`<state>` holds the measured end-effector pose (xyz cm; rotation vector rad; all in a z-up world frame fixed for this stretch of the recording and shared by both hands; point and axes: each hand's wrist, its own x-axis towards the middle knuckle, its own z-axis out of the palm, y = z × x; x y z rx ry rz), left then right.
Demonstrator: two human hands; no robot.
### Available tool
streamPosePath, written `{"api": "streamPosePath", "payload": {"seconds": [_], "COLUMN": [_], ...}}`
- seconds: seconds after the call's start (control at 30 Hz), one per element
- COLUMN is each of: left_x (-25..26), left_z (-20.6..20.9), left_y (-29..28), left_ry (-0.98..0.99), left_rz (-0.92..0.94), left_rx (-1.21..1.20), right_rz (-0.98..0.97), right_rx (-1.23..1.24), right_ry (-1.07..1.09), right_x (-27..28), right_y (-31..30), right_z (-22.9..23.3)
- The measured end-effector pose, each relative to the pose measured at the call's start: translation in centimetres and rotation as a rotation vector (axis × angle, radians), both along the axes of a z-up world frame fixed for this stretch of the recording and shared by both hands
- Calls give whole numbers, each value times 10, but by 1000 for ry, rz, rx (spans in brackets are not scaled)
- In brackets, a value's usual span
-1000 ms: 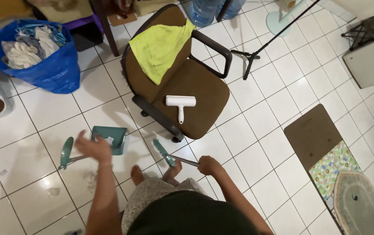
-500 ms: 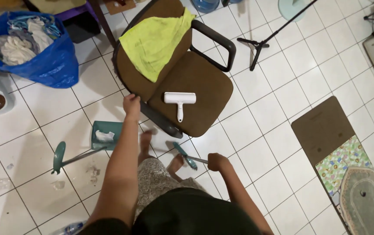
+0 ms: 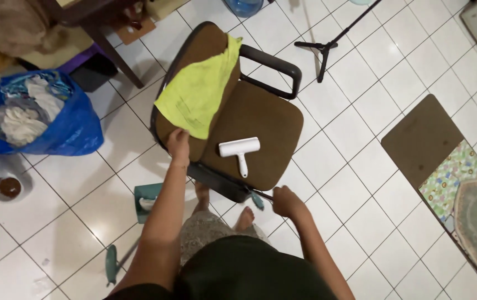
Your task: Cleaning a room by sweeping the floor with a broom and dustpan, using a lint roller on an office chair, and folding a cloth.
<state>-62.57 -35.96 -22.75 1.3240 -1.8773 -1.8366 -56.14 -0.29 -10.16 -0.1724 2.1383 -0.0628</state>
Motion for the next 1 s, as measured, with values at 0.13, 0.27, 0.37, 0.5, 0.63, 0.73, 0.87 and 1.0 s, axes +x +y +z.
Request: {"api": "streamPosePath", "payload": {"seconds": [0.13,0.27,0.37,0.5,0.63,0.73,0.87,1.0], "left_x": [-8,-13,-14,-15,-17,-20,-19,-18], "left_z": [-15,-11,-7,1,12,14,26,26], "left_y": [-3,-6,-11,-11,-8,-9,-8,-9], "left_ry": [-9,-113,-172,-175,-189,-210,-228,-237], "left_rz": [-12,-93,-131,-153,-188,-219,-240,-267], "left_rx": [-24,-42,-38,-28,0,-5,15,14], "right_rz": [4,90,186,144,-97,-140,-186,-148], "right_rx": [-71,-50,-30,-24,-9,-132,-351,-724], "right_ry": [-132,-214,-281,-343,-398,-525,-631,-584], "right_x": [-1,-5,0,6,-18,-29,-38,-28], "right_y": [-73,-137,-148,-147,-143,-127,-119,-103], "right_z": [-10,49,47,3,10,1,21,7]}}
